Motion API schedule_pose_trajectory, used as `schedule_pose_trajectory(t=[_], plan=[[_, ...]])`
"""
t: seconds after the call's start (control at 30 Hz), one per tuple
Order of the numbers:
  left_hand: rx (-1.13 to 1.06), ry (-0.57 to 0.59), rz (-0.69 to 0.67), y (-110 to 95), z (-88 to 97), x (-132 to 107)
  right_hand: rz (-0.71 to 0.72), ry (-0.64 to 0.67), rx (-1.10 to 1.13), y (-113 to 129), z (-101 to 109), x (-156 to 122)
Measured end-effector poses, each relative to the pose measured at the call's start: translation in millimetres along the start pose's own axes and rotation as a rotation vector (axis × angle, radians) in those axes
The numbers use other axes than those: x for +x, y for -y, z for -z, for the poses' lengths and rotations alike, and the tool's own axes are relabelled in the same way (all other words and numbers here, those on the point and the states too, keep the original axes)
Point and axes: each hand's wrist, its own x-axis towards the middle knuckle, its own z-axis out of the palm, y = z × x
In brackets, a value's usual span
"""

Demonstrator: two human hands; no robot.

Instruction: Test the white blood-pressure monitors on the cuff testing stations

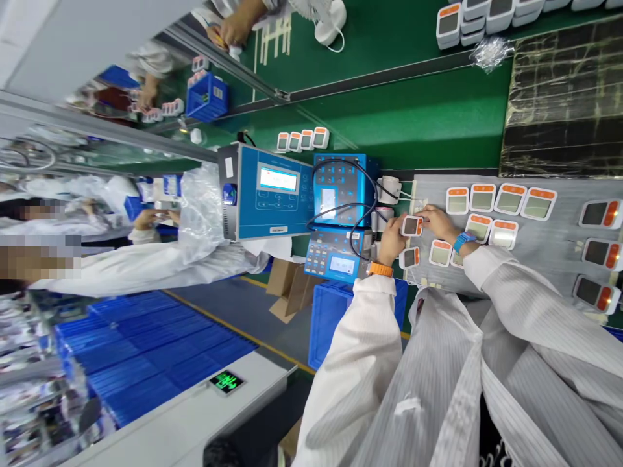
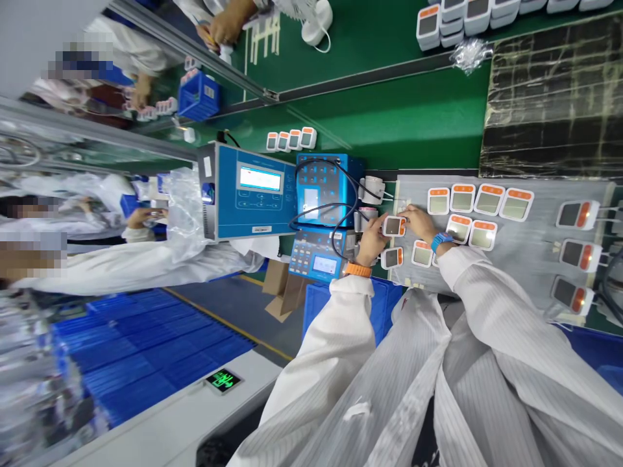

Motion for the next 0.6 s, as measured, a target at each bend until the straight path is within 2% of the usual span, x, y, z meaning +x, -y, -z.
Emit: schedule_pose_trajectory(t=[0.17,0.33,0.47,0.6], plan=[[0.023,-0.011,-0.017,-0.3,-1.4,-0.4,0.013,0.003,-0.006,0.9,-0.3,-1.6],[0.005,-0.066,0.003,0.6,-5.2,-4.5,0.053,0.047,0.108,1.3,-8.2,-13.2],[-0.024,-0.027,0.027,5.2,-5.8,-5.1,0.083,0.05,0.129,-0.4,-13.9,-16.2],[-0.066,0.007,0.031,12.0,-5.8,-0.8,0.102,0.063,0.022,3.8,-16.6,-11.9]])
